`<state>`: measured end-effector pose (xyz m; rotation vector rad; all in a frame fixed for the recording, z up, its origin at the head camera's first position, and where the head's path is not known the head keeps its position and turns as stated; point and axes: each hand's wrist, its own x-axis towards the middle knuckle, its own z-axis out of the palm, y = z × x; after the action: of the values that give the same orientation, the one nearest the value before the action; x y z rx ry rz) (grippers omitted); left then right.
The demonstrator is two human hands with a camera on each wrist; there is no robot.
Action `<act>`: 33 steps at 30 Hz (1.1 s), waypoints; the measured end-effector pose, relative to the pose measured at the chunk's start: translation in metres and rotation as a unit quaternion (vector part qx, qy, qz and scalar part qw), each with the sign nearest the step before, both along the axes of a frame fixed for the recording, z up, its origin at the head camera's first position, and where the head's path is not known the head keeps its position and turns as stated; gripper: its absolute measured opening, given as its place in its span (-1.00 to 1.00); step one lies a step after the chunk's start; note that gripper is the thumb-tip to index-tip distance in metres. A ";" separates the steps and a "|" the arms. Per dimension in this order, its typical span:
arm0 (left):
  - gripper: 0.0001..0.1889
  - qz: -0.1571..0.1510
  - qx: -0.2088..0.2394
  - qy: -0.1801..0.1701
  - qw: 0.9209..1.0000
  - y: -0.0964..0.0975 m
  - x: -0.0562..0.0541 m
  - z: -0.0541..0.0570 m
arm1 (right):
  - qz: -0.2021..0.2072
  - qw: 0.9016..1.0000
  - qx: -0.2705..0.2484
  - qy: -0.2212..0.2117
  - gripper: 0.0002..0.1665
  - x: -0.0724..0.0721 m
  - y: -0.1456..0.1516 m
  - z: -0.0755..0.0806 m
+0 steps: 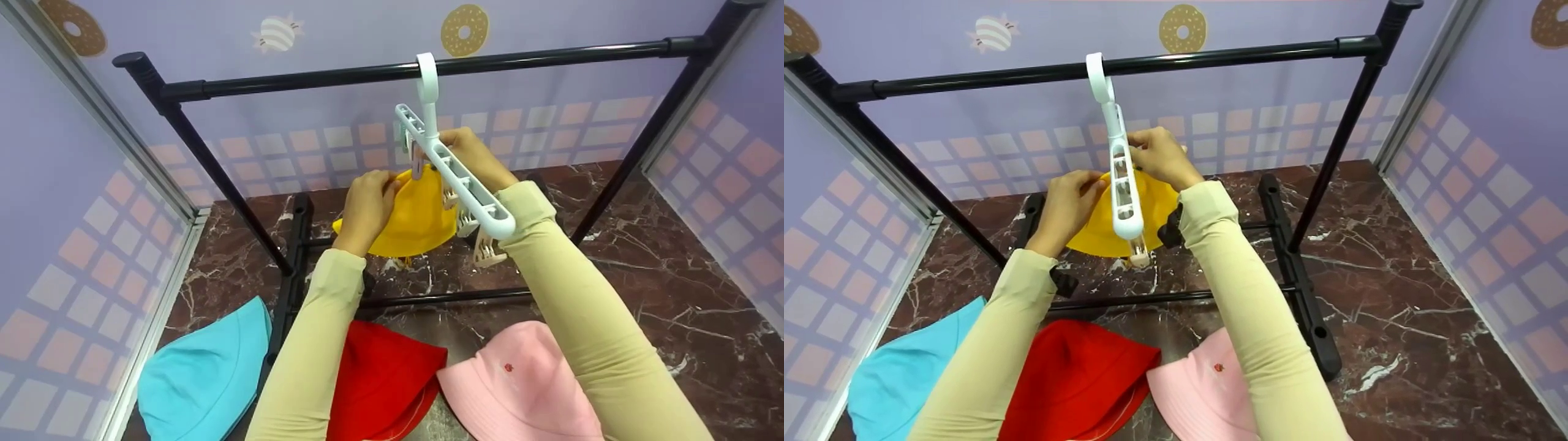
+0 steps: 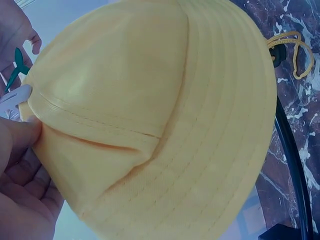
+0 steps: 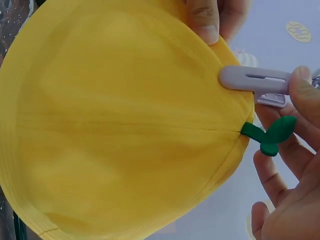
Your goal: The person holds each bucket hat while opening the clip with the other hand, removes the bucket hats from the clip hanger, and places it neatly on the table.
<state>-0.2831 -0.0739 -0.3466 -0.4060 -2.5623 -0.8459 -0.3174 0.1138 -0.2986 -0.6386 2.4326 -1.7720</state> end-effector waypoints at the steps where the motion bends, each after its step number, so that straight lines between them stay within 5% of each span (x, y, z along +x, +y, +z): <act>1: -0.75 0.001 0.001 -0.001 1.000 0.000 0.000 0.000 | 0.002 1.000 -0.001 0.000 -0.79 0.000 0.000 0.000; 12: -0.77 0.005 0.007 -0.016 1.000 -0.001 0.001 0.000 | 0.010 1.000 -0.016 0.020 -0.77 -0.008 -0.001 -0.004; 21: -0.77 0.004 -0.003 -0.012 1.000 -0.001 0.000 -0.003 | -0.034 0.999 -0.005 0.018 -0.92 0.004 -0.002 0.006; 26: -0.78 0.003 0.002 -0.015 1.000 -0.002 0.001 -0.004 | -0.052 0.998 0.010 0.016 -0.71 0.002 -0.003 0.007; 33: -0.78 0.003 -0.004 -0.013 1.000 -0.001 0.001 -0.007 | -0.058 0.998 0.024 0.032 -0.92 -0.009 0.000 0.000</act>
<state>-0.2825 -0.0754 -0.3534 -0.3932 -2.5908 -0.8436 -0.3265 0.1137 -0.2988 -0.5689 2.5954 -1.7540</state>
